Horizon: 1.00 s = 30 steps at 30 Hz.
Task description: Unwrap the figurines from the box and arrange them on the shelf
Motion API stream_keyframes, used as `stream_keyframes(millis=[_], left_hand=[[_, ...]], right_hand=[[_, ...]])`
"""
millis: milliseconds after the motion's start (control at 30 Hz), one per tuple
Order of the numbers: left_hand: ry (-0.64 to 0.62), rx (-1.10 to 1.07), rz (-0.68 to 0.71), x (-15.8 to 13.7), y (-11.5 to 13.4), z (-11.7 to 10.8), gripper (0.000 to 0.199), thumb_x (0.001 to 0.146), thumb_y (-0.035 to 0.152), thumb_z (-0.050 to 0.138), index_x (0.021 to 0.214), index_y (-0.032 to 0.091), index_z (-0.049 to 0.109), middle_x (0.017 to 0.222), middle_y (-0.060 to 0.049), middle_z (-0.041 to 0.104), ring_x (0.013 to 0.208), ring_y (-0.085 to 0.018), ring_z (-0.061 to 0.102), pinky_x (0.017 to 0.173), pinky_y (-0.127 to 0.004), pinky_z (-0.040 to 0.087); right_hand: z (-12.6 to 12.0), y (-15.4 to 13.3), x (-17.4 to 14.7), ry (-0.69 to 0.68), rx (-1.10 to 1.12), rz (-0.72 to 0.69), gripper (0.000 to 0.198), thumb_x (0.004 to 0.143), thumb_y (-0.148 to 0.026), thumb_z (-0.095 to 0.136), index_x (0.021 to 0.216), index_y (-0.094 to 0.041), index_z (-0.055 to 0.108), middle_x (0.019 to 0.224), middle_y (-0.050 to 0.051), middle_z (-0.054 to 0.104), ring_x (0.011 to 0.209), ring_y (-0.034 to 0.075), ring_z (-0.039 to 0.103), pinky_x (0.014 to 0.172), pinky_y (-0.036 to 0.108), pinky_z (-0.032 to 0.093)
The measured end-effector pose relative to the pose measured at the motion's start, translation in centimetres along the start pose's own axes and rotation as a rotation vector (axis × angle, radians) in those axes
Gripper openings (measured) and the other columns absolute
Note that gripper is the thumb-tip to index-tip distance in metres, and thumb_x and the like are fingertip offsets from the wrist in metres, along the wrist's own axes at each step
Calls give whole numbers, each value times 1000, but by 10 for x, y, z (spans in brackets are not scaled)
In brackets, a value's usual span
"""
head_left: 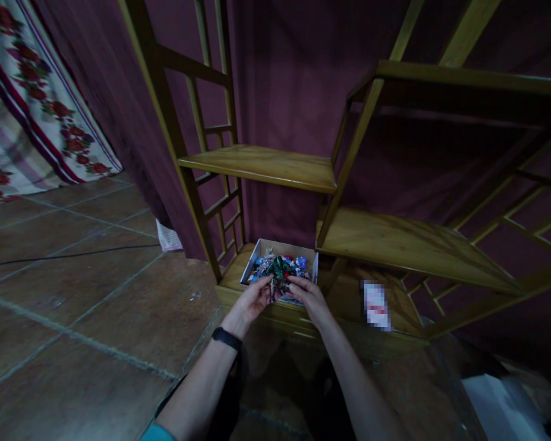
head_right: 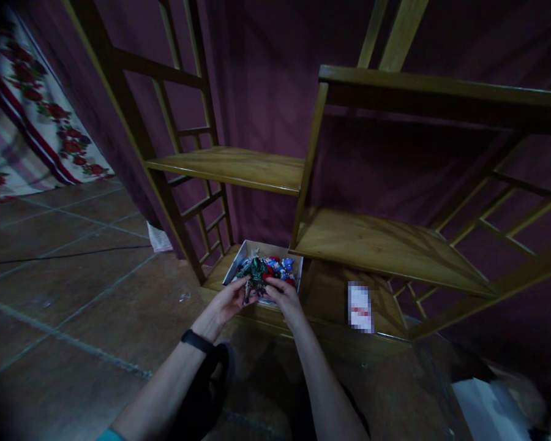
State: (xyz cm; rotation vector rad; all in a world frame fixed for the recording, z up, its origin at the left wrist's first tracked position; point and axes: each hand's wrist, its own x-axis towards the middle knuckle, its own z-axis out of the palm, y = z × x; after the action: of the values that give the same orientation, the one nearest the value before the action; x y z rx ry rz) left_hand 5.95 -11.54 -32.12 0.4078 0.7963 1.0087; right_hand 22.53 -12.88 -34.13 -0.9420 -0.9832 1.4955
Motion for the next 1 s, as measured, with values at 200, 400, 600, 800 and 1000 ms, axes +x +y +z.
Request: stream_keyframes(millis=[200, 400, 600, 800, 1000], left_hand=[[14, 42, 25, -12, -5, -1, 10, 76, 22, 64, 79, 13, 61, 68, -4, 66, 56, -11, 60, 57, -24, 51], [7, 76, 9, -30, -14, 2, 10, 76, 23, 64, 79, 14, 61, 71, -4, 66, 59, -11, 61, 64, -25, 52], [31, 94, -3, -51, -32, 4, 13, 76, 26, 64, 78, 13, 61, 72, -5, 65, 60, -11, 61, 60, -22, 51], [8, 108, -6, -66, -44, 4, 16, 75, 26, 66, 82, 13, 61, 74, -6, 66, 60, -10, 61, 59, -21, 51], [4, 168, 36, -82, -53, 8, 21, 69, 25, 72, 84, 13, 63, 77, -6, 67, 63, -11, 62, 61, -21, 50]], right_hand=[[6, 0, -20, -5, 23, -14, 40, 61, -31, 73, 100, -22, 67, 110, 5, 65, 100, 23, 61, 91, 41, 46], [4, -1, -44, 31, 49, -7, 41, 59, -32, 75, 97, -18, 68, 105, 7, 67, 95, 23, 62, 89, 42, 48], [4, -4, -76, 44, 124, 29, 39, 59, -34, 75, 94, -17, 68, 99, 8, 68, 89, 21, 64, 88, 41, 48], [4, -2, -100, 40, 179, 44, 38, 61, -32, 74, 94, -17, 68, 101, 9, 68, 92, 21, 64, 89, 39, 47], [-3, 7, -109, 36, 272, 101, 34, 63, -28, 73, 94, -18, 67, 98, 8, 69, 91, 20, 65, 90, 40, 46]])
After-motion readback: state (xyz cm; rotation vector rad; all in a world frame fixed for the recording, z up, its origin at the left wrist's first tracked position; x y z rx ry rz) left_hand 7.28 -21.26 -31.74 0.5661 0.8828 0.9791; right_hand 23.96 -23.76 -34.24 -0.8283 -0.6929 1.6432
